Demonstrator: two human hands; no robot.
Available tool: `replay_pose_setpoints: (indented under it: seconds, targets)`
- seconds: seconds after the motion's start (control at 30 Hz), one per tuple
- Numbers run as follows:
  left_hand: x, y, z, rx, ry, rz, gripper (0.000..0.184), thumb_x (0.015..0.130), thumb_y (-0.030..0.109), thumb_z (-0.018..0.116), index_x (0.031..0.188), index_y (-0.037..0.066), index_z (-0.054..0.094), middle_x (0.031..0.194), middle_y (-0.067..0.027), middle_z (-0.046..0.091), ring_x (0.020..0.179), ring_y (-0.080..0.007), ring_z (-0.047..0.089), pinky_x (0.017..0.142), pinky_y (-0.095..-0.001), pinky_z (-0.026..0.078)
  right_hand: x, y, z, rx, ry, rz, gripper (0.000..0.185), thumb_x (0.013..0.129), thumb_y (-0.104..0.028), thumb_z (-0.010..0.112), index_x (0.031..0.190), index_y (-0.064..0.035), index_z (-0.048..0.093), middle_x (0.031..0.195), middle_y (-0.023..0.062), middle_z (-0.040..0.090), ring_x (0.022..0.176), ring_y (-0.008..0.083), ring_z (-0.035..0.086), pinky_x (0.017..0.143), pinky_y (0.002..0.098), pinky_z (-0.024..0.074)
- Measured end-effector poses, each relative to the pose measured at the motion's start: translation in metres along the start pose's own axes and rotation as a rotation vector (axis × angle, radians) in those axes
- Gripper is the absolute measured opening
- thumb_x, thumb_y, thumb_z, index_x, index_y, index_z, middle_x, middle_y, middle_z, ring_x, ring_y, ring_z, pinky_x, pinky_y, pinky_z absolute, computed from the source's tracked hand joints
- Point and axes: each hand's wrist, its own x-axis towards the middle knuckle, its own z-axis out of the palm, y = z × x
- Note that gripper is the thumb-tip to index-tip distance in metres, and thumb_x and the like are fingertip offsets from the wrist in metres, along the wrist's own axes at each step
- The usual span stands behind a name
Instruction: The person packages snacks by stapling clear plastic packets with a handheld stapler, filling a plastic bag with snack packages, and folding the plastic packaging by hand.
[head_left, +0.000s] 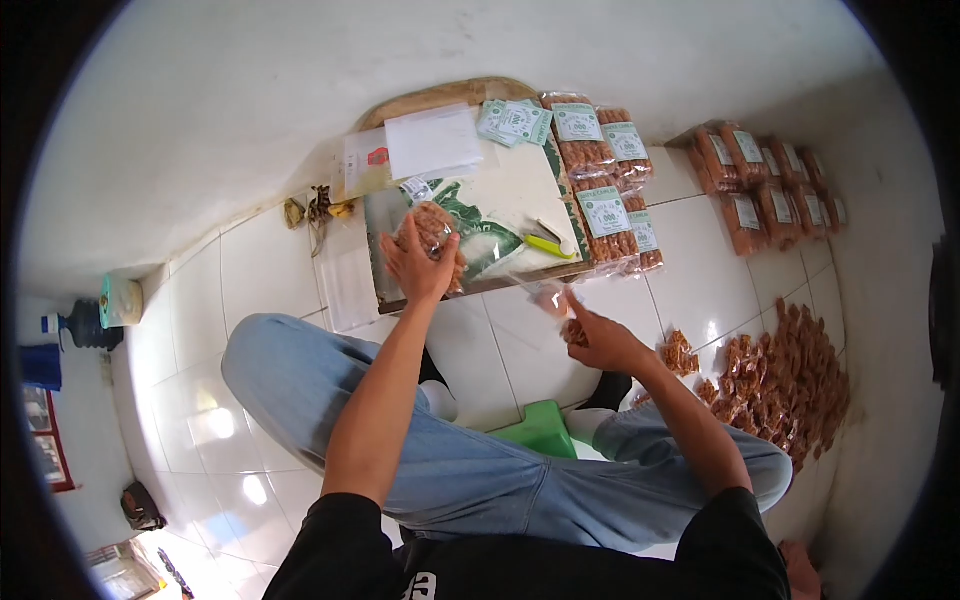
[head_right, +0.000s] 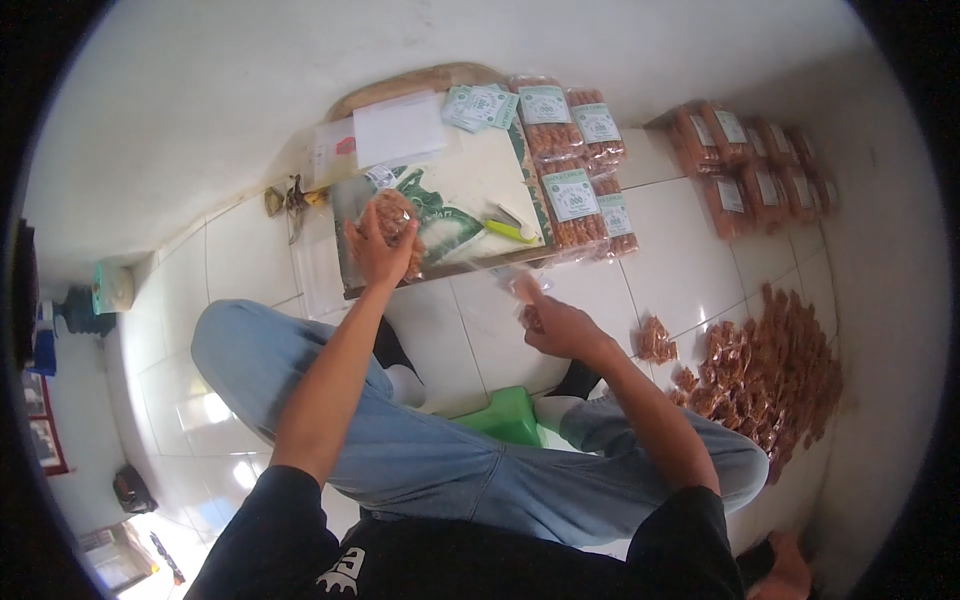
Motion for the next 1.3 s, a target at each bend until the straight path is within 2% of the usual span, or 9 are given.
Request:
replay_pose_setpoints:
  seconds: [0.13,0.2,0.33,0.4,0.53,0.8,0.93,1.1,1.3]
  targets:
    - [0.0,-0.001,0.001,0.001,0.014,0.016,0.096,0.076,0.067,0.063,0.151,0.025,0.02,0.153,-0.0273,0.001,0.144,-0.0399,0.0,0.113,-0.0578,0.009,0.006,0.001,-0.008,0.086,0.234,-0.074,0.067,0.081,-0.019,0.064,0.14,-0.0037,0.036,0.1,0.0168,0.064,0.088,0.029,0.063,0.08,0.0358,0.0504]
    - [0.0,-0.001,0.001,0.014,0.01,0.0,0.096,0.076,0.068,0.062,0.151,0.025,0.02,0.153,-0.0274,0.001,0.144,-0.0399,0.0,0.113,-0.0579,0.009,0.004,-0.008,-0.019,0.239,-0.075,0.044,0.065,0.078,-0.016,0.063,0.138,-0.0071,0.039,0.092,0.0156,0.063,0.087,0.0318,0.061,0.079,0.0401,0.0504]
    - [-0.002,0.001,0.002,0.013,0.013,-0.01,0.096,0.076,0.069,0.061,0.151,0.024,0.021,0.153,-0.0277,0.001,0.144,-0.0398,-0.001,0.113,-0.058,0.008,0.004,-0.009,-0.009,0.28,-0.15,-0.026,0.058,0.079,-0.018,0.063,0.132,-0.0068,0.043,0.092,0.0133,0.063,0.087,0.0314,0.063,0.078,0.0396,0.0507]
    - [-0.002,0.001,0.001,0.003,0.008,-0.009,0.096,0.076,0.07,0.061,0.151,0.024,0.021,0.153,-0.0277,0.001,0.144,-0.0397,-0.001,0.113,-0.0579,0.008,0.003,-0.021,-0.009,-0.215,-0.042,0.014,0.068,0.081,-0.02,0.066,0.14,-0.0054,0.037,0.099,0.016,0.064,0.088,0.0284,0.064,0.078,0.0331,0.0508]
    - [-0.001,0.0,-0.001,0.0,-0.022,-0.014,0.097,0.076,0.07,0.061,0.151,0.023,0.02,0.153,-0.0278,0.0,0.144,-0.0398,-0.003,0.113,-0.0581,0.006,0.011,-0.013,0.006,-0.173,0.215,0.035,0.068,0.08,-0.023,0.069,0.137,-0.0044,0.038,0.097,0.0185,0.064,0.087,0.0301,0.065,0.077,0.0344,0.0511]
    - [-0.001,-0.001,0.003,0.001,0.012,-0.015,0.097,0.075,0.07,0.061,0.151,0.024,0.02,0.153,-0.0278,0.0,0.144,-0.0406,-0.001,0.113,-0.0586,0.006,0.021,-0.006,-0.001,1.206,-0.063,0.237,0.033,0.09,-0.028,0.063,0.114,-0.0061,0.058,0.095,0.0052,0.064,0.077,0.0154,0.06,0.067,0.0314,0.0504]
    - [-0.001,0.001,0.001,0.004,-0.009,-0.022,0.096,0.077,0.068,0.062,0.151,0.024,0.019,0.153,-0.0278,-0.001,0.144,-0.0407,-0.004,0.113,-0.0584,0.005,0.014,-0.021,-0.01,1.277,-0.057,0.366,0.033,0.092,-0.032,0.058,0.113,-0.0056,0.059,0.099,0.0063,0.063,0.08,0.0157,0.059,0.067,0.0322,0.0498]
    - [-0.001,0.001,0.002,-0.002,0.004,-0.016,0.096,0.077,0.068,0.062,0.151,0.024,0.019,0.153,-0.0278,-0.001,0.144,-0.0409,-0.004,0.113,-0.0584,0.005,0.023,0.018,0.006,1.535,-0.2,0.185,0.037,0.098,-0.031,0.041,0.117,-0.0035,0.057,0.104,0.007,0.063,0.084,0.0163,0.059,0.067,0.0333,0.0493]
    - [-0.001,0.001,0.002,-0.015,-0.003,-0.018,0.096,0.077,0.068,0.062,0.151,0.024,0.018,0.153,-0.0274,-0.002,0.144,-0.0404,-0.006,0.113,-0.0583,0.005,0.031,-0.012,0.004,1.449,-0.09,0.136,0.039,0.098,-0.029,0.047,0.124,-0.0005,0.054,0.11,0.0084,0.063,0.09,0.0159,0.06,0.074,0.0318,0.0502]
